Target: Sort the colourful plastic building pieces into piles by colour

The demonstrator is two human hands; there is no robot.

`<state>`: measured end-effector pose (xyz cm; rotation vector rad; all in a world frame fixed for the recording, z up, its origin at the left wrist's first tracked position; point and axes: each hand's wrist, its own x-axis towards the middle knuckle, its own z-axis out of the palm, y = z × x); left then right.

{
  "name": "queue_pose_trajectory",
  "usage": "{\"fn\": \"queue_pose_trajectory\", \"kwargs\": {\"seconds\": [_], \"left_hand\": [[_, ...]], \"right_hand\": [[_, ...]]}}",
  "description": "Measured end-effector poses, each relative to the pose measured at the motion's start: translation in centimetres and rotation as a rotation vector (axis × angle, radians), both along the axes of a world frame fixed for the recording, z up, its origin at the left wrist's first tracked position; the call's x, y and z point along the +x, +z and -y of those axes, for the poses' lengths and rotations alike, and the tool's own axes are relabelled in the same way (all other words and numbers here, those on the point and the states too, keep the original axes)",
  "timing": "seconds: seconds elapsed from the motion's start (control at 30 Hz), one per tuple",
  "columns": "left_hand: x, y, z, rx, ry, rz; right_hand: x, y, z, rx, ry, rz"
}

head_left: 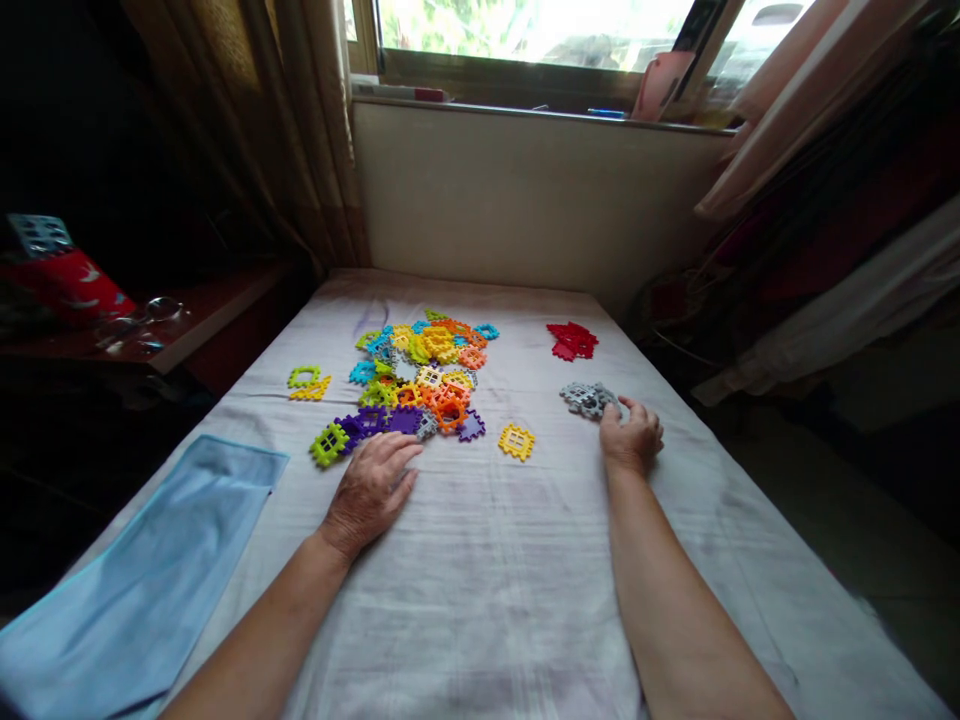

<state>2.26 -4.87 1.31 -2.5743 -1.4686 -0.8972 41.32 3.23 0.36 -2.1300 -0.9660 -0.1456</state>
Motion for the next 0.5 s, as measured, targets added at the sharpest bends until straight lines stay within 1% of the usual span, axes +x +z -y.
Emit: {"fn": "queue_pose_trajectory", "kwargs": {"seconds": [0.03,0.1,0.23,0.3,0.4,0.43,0.5], "left_hand": [[0.1,0.0,-0.2,0.014,0.017,-0.041],[0.1,0.1,-0.6,0.019,0.054,-0.112],[-0.2,0.0,-1.6,-0.013,0.143,-0.183],[-0.5,0.0,-2.0,-0.021,0.187,-0.189],[-1.1,-0.2,-2.6,-0.022,0.276,-0.174],[-1.3,-0.3,-2.8,-0.021,0.307,-0.166],[-1.6,-0.4,-3.0,-0.02,0.352,-0.149]], "right_hand": [[-0.6,0.1,0.1,0.041,0.048,0.03],[-2.6,0.3,0.4,0.122,0.195,0.113],[-8.4,0.9,1.7,0.223,0.584,0.307],[-11.5,1.3,2.6,0.216,0.762,0.373],[-15.4,1.9,3.6,0.156,1.007,0.44],[-16.5,2.2,3.8,0.128,1.064,0.451],[-18.3,2.5,3.7,0.069,1.137,0.465]]}}
